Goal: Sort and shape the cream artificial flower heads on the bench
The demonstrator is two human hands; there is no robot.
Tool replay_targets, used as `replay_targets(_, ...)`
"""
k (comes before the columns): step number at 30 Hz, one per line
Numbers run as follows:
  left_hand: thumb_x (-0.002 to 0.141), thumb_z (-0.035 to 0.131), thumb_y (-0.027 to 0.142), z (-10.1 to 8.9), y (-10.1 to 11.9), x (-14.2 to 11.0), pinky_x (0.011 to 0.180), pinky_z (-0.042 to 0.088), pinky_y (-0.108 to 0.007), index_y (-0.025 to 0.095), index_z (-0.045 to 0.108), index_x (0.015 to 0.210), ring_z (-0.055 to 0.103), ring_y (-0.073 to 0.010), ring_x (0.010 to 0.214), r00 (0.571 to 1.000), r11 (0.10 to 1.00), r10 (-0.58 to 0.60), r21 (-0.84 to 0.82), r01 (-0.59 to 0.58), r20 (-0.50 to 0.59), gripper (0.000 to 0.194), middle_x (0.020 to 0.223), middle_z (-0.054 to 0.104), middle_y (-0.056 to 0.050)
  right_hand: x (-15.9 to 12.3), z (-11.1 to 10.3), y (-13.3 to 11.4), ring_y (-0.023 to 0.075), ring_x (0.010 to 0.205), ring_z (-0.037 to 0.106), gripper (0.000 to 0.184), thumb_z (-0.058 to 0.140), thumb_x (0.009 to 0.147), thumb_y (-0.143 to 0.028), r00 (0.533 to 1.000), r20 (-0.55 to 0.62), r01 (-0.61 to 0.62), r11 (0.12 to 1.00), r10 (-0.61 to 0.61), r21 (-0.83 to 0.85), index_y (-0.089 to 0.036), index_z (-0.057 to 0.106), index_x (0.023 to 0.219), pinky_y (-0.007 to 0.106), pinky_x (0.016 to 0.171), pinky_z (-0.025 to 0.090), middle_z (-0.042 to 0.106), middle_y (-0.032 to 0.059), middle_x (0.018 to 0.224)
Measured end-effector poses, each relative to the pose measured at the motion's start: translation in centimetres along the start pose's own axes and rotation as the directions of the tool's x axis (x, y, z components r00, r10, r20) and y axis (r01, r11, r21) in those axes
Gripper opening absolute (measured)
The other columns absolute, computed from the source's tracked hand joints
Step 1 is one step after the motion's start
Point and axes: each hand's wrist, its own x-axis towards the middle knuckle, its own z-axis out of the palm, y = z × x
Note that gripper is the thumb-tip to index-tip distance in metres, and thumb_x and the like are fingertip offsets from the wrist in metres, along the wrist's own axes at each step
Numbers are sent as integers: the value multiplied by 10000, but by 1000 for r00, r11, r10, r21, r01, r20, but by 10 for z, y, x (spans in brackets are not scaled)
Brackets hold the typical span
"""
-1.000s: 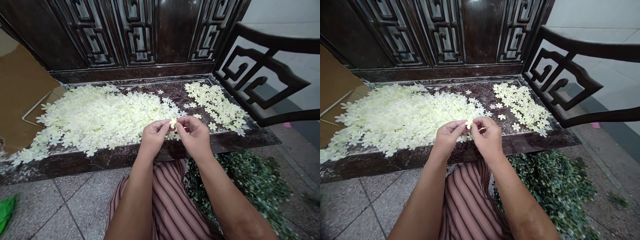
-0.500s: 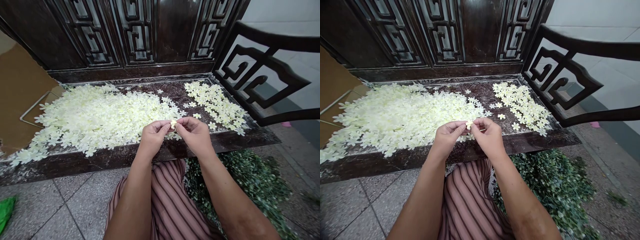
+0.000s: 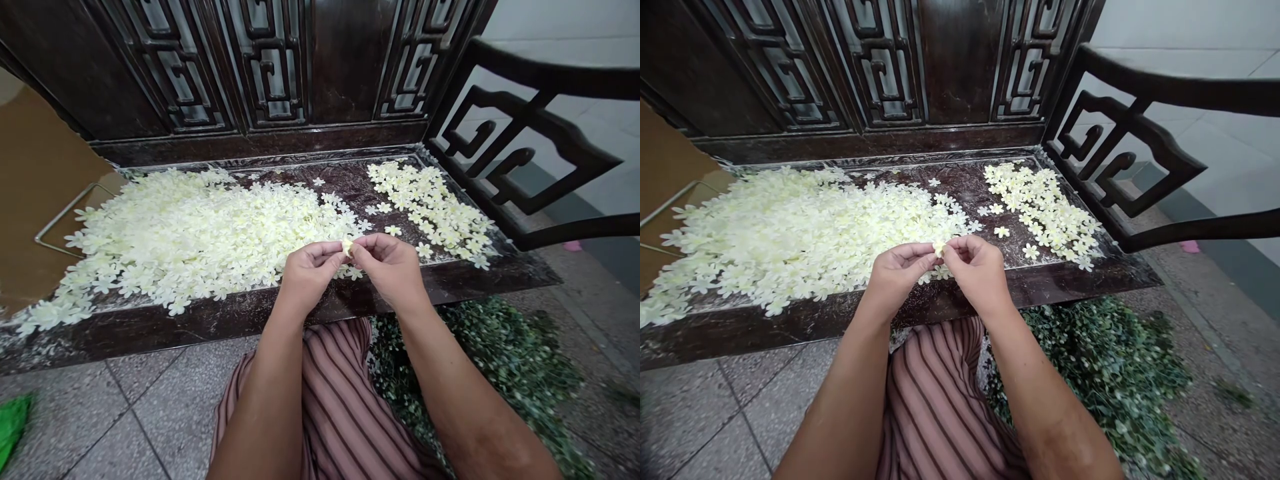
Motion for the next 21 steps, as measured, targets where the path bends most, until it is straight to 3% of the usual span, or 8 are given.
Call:
replay_targets(9,602,733,225,3,0,-1,711,556,-305,124,692,756,662,-136,606,1000,1000,6,-25,-6,-9,189,612,683,-12,1,-2,-1,100,509,509,86,623,672,-234,999,4,41,998,-40,-45,-160,626,630,249,518,429,584,-16,555)
replay_targets(16,525,792,255,4,1,-2,747,551,-319,125,697,796,673,-154,701,1000,999,-17,-45,16,-20,315,725,717,-40,1,-2,-2,107,524,526,122,626,682,-277,999,-16,45,998,-46,-39,-164,625,633,248,511,429,609,-4,576)
replay_targets(21,548,776,248,4,0,-1,712,556,-303,126,700,788,671,-147,677,1000,999,-16,-46,15,-18,279,718,720,-40,2,-1,-3,105,513,528,114,629,671,-267,999,-25,28,999,-28,-21,-160,627,631,247,510,435,615,-3,568)
